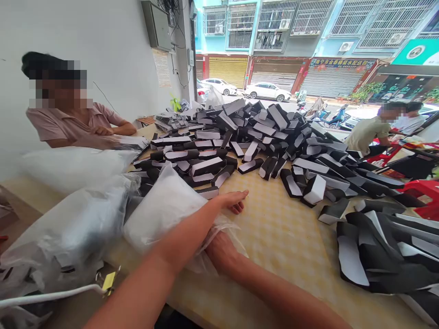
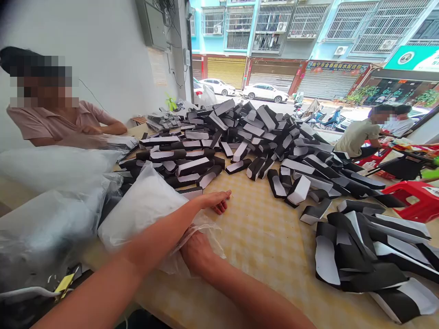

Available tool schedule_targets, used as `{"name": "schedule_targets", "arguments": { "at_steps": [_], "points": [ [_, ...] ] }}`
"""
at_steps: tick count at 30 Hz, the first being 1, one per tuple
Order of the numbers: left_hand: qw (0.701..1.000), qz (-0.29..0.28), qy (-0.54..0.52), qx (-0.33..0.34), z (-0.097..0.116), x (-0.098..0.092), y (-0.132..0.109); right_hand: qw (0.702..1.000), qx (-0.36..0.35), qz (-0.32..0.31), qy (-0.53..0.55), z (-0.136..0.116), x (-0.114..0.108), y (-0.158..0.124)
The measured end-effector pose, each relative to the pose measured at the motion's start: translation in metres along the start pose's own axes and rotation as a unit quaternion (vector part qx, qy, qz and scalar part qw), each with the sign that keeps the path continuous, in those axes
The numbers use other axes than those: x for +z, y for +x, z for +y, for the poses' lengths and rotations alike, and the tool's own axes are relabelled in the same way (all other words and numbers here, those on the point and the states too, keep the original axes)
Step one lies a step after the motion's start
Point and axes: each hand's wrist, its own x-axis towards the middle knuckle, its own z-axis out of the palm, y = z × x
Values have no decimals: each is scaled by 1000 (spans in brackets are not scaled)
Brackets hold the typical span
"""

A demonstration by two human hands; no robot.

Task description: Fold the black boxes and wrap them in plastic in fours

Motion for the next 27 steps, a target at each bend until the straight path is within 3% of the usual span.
{"name": "schedule_targets", "arguments": {
  "at_steps": [3,5,12,17,20,23,25,27],
  "points": [
    [1000,-4,-27,4,-2,-2,1,997,-50,-52,6,3,-17,-16],
    [999,-5,-37,7,-3,-2,4,997,-47,-62,-15,7,-27,-27],
    [999,14,-28,29,-7,4,11,998,48,-16,-35,16,-53,-56],
    [998,23,-54,33,-12,1,8,989,135,40,48,51,-85,-88],
    [996,30,-78,37,-16,0,9,949,222,98,200,81,-110,-108],
    [993,40,-99,49,-19,0,11,857,323,215,338,111,-131,-121],
    [991,37,-115,60,-21,0,10,812,352,299,357,128,-138,-122],
    [988,32,-130,75,-22,0,7,802,360,358,313,141,-137,-116]
  ]
}}
